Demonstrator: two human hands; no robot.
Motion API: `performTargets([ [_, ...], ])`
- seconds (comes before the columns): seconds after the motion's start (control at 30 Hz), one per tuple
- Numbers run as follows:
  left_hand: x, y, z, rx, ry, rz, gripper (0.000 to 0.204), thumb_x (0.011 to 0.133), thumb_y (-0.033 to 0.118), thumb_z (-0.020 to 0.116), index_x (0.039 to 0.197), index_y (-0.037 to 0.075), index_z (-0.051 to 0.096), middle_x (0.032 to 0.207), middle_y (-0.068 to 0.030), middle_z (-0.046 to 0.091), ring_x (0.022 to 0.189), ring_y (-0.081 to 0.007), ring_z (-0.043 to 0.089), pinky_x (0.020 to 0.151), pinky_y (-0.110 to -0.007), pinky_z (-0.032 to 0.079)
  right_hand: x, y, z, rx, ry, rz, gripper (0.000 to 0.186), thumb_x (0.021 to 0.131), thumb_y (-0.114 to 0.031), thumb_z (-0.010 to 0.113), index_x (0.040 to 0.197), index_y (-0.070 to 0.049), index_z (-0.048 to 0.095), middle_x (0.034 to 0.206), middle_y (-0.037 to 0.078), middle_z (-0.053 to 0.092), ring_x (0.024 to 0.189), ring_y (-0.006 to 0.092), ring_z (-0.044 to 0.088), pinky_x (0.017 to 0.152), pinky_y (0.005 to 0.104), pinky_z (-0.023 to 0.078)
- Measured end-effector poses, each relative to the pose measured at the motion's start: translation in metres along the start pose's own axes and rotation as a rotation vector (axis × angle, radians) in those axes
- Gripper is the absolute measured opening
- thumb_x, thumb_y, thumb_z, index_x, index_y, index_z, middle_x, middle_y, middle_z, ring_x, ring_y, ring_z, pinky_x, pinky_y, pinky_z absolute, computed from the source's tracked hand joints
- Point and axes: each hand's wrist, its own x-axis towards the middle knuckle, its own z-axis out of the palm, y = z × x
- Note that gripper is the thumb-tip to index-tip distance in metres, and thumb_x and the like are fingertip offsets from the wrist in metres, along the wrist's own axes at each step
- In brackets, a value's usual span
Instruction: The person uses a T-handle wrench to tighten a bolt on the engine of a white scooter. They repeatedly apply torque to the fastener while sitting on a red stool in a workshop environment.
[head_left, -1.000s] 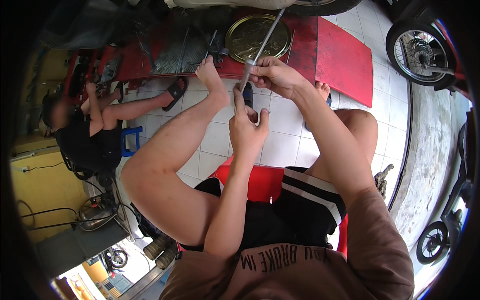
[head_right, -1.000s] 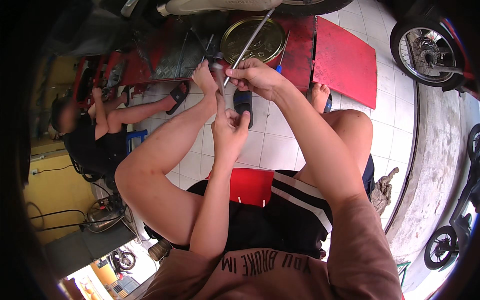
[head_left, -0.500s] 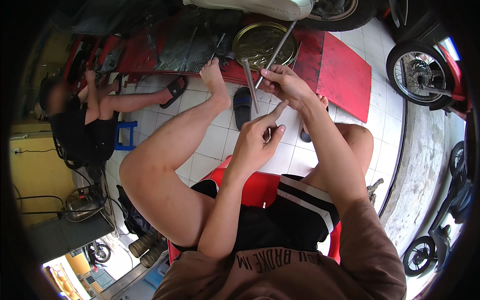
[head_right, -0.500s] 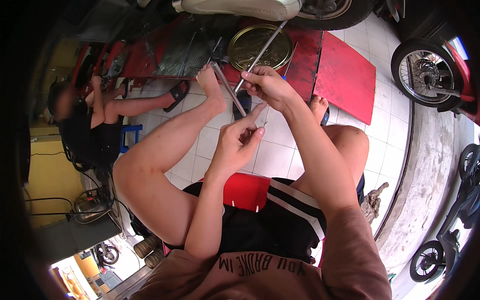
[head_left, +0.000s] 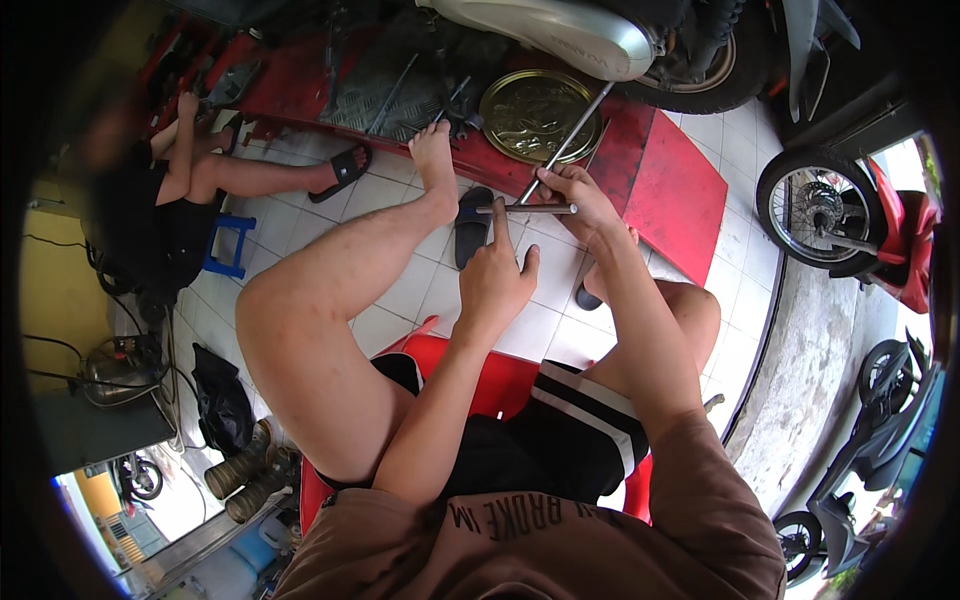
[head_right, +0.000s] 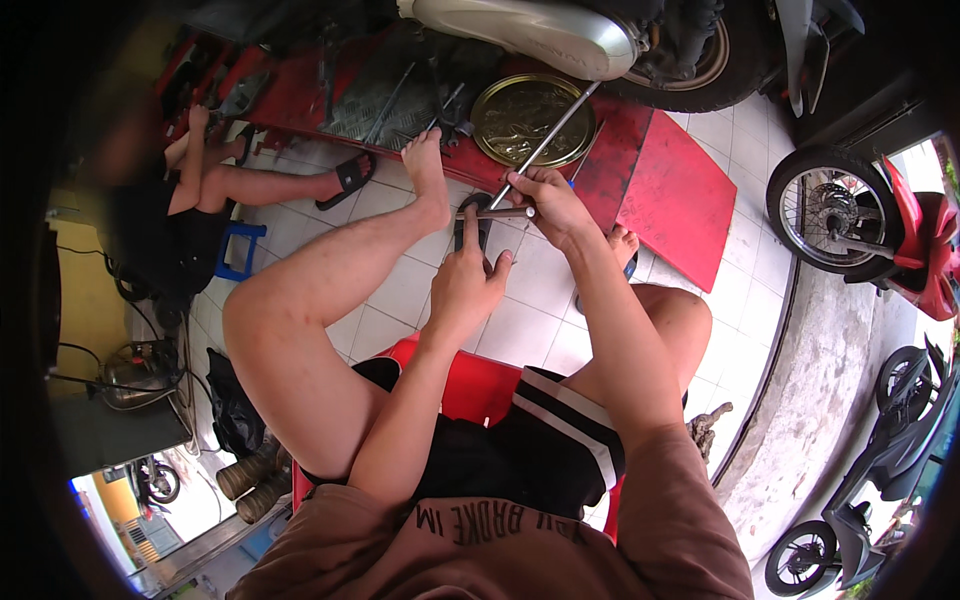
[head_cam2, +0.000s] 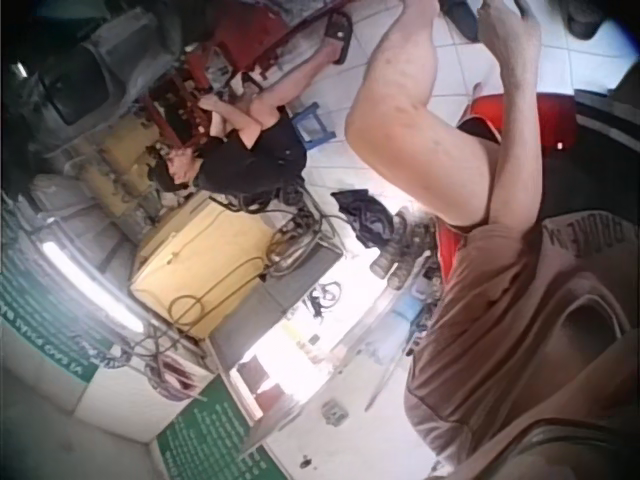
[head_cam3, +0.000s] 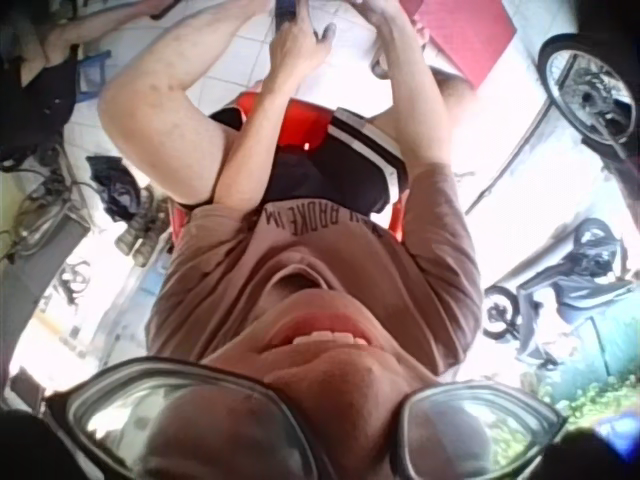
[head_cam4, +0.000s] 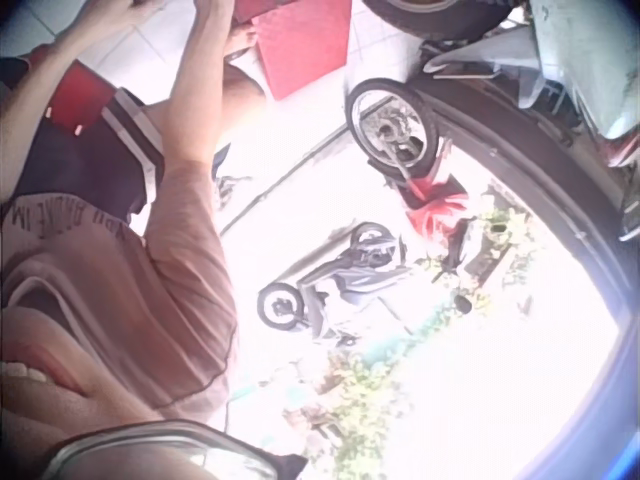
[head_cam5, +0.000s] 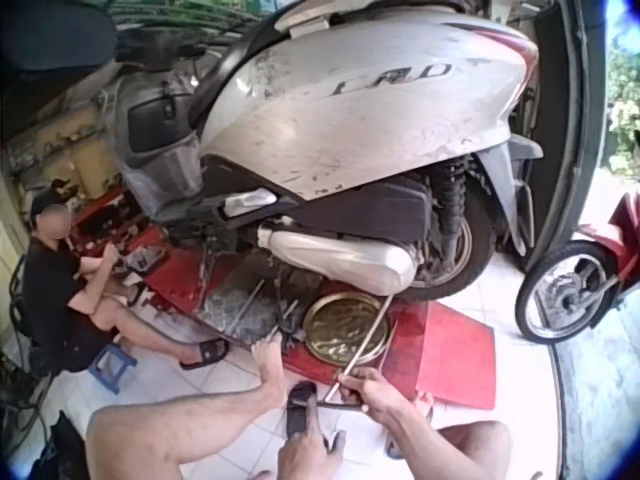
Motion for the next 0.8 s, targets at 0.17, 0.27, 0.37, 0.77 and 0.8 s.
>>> performTargets([
  [0.17, 0.003, -0.018, 0.026, -0.133, -0.072, -0.076, 0.066, 0.087, 0.026, 0.059, 0.139, -0.003, 0.032, 0.072, -0.023, 0.065, 0.07, -0.0404, 0.066, 0.063, -0.046, 0.053, 0.0, -0.004, -0.001, 0.085, -0.078, -0.019, 0.017, 0.095, -0.018, 0.056, 0.084, -0.005, 0.057, 0.064, -0.002, 0.048, 0.056, 0.0069, 0.038, 0.052, 0.0223, 0.031],
  [0.27, 0.002, -0.015, 0.032, -0.275, -0.174, 0.193, 0.051, 0.086, 0.021, 0.061, 0.129, -0.004, 0.049, 0.072, -0.0189, 0.065, 0.066, -0.0354, 0.065, 0.062, -0.042, 0.052, 0.003, -0.002, -0.007, 0.09, -0.073, -0.036, 0.019, 0.096, -0.019, 0.055, 0.082, -0.006, 0.055, 0.064, -0.002, 0.047, 0.056, 0.0077, 0.038, 0.053, 0.0229, 0.033],
  [0.37, -0.009, 0.012, 0.006, -0.458, -0.137, 0.355, 0.043, 0.086, 0.011, 0.062, 0.127, -0.001, 0.054, 0.07, -0.012, 0.063, 0.059, -0.0213, 0.059, 0.055, -0.032, 0.047, 0.009, -0.001, -0.015, 0.024, -0.022, 0.002, 0.021, 0.096, -0.02, 0.054, 0.08, -0.007, 0.054, 0.063, -0.001, 0.046, 0.057, 0.0084, 0.038, 0.054, 0.0233, 0.034],
  [0.77, -0.005, 0.009, -0.003, -0.469, 0.05, 0.258, 0.044, 0.085, 0.016, 0.062, 0.124, -0.004, 0.056, 0.065, -0.0149, 0.064, 0.058, -0.0227, 0.063, 0.056, -0.034, 0.048, 0.002, -0.012, -0.006, 0.216, 0.008, -0.065, 0.018, 0.098, -0.017, 0.051, 0.085, -0.004, 0.052, 0.065, -0.001, 0.041, 0.058, 0.0092, 0.035, 0.053, 0.0246, 0.031],
  [0.8, -0.006, 0.014, -0.012, -0.49, 0.124, 0.246, 0.041, 0.085, 0.015, 0.062, 0.122, -0.004, 0.058, 0.064, -0.0147, 0.063, 0.056, -0.0215, 0.061, 0.055, -0.033, 0.047, 0.0, -0.015, -0.002, 0.224, 0.029, -0.063, 0.017, 0.099, -0.017, 0.05, 0.089, -0.003, 0.052, 0.065, -0.001, 0.041, 0.058, 0.009, 0.034, 0.053, 0.0243, 0.03],
])
